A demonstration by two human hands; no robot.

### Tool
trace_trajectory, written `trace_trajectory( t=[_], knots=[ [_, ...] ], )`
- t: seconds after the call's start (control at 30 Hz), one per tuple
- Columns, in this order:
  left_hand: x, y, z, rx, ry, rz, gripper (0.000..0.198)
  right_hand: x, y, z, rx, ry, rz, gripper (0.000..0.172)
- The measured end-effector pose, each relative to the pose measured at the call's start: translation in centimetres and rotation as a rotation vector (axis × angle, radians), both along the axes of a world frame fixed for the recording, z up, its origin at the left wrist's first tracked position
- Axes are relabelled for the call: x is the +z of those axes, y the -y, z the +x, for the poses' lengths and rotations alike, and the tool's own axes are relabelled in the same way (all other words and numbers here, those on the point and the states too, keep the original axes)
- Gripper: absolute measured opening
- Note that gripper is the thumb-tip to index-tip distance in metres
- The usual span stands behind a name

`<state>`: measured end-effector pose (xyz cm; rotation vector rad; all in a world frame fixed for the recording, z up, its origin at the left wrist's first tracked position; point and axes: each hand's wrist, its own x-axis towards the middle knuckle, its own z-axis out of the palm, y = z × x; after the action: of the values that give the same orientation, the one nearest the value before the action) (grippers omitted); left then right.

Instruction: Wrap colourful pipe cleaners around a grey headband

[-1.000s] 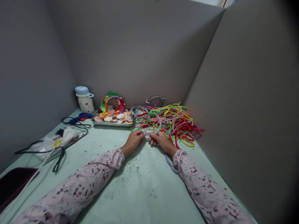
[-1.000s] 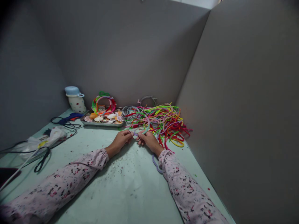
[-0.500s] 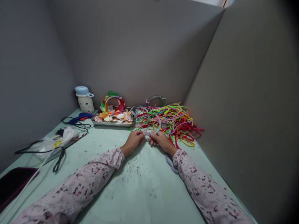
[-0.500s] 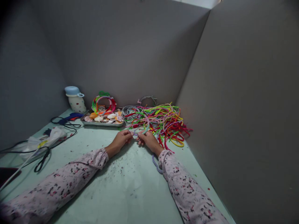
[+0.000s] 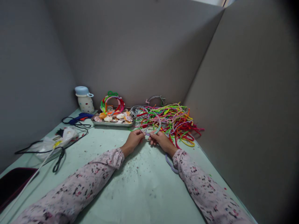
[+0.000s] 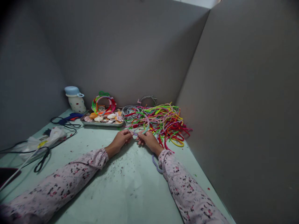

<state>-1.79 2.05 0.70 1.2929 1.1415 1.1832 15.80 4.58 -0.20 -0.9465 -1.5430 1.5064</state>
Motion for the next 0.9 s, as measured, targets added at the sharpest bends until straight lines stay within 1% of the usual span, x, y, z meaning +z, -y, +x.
trace_trajectory(
  t=[0.23, 0.57, 0.9],
  knots=[
    [0.26, 0.11, 0.04, 0.003, -0.004, -0.022, 0.019, -0.14, -0.05, 0.09, -0.005, 0.000, -0.002, 0.032],
    [-0.15, -0.14, -0.07, -0.014, 0.007, 0.023, 0.017, 0.56, 0.32, -0.12, -0.005, 0.019, -0.014, 0.033],
    [0.29, 0.10, 0.08, 0.007, 0.008, -0.015, 0.019, -0.20, -0.11, 0.05, -0.002, -0.007, -0.013, 0.033]
  ],
)
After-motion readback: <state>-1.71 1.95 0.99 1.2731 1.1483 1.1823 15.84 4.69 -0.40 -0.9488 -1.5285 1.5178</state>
